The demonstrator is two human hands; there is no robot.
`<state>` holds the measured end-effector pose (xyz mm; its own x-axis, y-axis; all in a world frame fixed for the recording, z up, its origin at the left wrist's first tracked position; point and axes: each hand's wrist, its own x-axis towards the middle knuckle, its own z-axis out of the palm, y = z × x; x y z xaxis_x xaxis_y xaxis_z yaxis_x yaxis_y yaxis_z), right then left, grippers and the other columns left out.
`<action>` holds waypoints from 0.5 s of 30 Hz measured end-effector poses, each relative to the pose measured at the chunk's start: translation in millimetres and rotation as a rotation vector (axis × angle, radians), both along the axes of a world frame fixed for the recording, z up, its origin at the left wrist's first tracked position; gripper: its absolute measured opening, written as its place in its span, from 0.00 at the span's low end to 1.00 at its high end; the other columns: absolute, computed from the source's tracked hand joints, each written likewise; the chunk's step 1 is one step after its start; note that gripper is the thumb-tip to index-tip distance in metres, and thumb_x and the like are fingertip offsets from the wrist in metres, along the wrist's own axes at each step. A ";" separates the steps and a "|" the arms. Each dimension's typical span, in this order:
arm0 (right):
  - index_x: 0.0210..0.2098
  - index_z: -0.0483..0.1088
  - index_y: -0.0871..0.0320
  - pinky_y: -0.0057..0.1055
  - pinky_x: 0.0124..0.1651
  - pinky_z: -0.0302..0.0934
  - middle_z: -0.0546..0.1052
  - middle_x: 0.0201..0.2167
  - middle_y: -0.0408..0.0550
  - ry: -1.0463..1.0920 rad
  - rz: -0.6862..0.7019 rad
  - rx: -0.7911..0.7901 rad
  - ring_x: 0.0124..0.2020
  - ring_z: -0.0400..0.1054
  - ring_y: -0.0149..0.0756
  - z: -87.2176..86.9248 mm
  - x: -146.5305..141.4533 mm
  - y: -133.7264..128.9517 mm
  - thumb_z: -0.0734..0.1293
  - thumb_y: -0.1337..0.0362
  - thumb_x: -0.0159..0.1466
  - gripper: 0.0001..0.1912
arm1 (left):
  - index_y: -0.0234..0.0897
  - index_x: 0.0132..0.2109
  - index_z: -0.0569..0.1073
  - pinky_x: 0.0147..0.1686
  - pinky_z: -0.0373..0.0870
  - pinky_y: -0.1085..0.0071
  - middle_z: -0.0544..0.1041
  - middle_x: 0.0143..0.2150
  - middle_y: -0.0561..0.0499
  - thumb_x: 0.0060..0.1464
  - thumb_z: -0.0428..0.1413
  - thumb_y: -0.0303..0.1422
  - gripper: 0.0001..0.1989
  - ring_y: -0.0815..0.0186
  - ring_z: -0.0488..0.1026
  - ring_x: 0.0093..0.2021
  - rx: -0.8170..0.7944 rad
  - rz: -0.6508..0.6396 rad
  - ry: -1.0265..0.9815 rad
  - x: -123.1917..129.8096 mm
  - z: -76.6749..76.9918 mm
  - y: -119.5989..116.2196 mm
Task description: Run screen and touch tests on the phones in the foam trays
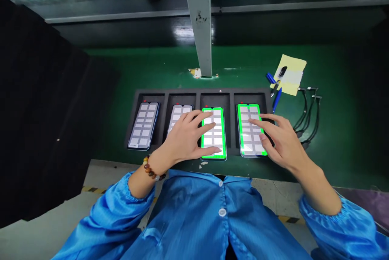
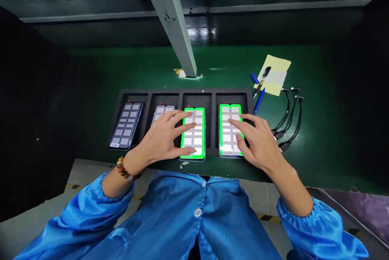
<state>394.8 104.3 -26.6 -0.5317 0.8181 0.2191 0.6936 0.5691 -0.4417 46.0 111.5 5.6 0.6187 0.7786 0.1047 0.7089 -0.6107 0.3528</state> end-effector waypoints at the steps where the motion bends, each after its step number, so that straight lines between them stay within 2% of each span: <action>1: 0.74 0.65 0.50 0.57 0.64 0.62 0.81 0.62 0.52 -0.006 0.004 0.001 0.68 0.67 0.57 1.0 0.5 -5.3 0.60 0.64 0.77 0.27 | 0.39 0.63 0.80 0.64 0.71 0.41 0.75 0.71 0.38 0.63 0.61 0.61 0.35 0.41 0.71 0.67 0.014 -0.012 0.001 -0.6 0.3 -4.0; 5: 0.76 0.61 0.49 0.56 0.62 0.63 0.81 0.62 0.51 -0.012 0.021 0.020 0.68 0.67 0.57 4.7 3.5 -27.5 0.61 0.64 0.76 0.30 | 0.37 0.60 0.81 0.61 0.72 0.44 0.78 0.68 0.37 0.62 0.61 0.62 0.36 0.42 0.73 0.64 0.070 -0.053 -0.036 -3.5 -0.3 -20.3; 9: 0.76 0.61 0.51 0.53 0.59 0.64 0.82 0.60 0.52 -0.016 0.046 0.055 0.66 0.69 0.57 8.6 6.3 -51.8 0.62 0.66 0.74 0.31 | 0.41 0.57 0.83 0.58 0.72 0.46 0.81 0.65 0.41 0.61 0.61 0.64 0.34 0.44 0.75 0.61 0.107 -0.103 -0.088 -5.7 -2.1 -38.1; 15: 0.78 0.59 0.52 0.53 0.60 0.65 0.83 0.59 0.51 0.012 0.074 0.071 0.65 0.70 0.57 10.3 8.5 -80.0 0.63 0.68 0.72 0.35 | 0.42 0.60 0.81 0.56 0.72 0.48 0.83 0.62 0.42 0.60 0.62 0.64 0.35 0.46 0.76 0.58 0.122 -0.164 -0.130 -8.1 -5.2 -56.7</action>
<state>403.3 24.3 -16.3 -0.5876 0.7586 0.2815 0.6432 0.6490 -0.4064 37.8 54.7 0.4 0.7112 0.6452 0.2792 0.5499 -0.7579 0.3508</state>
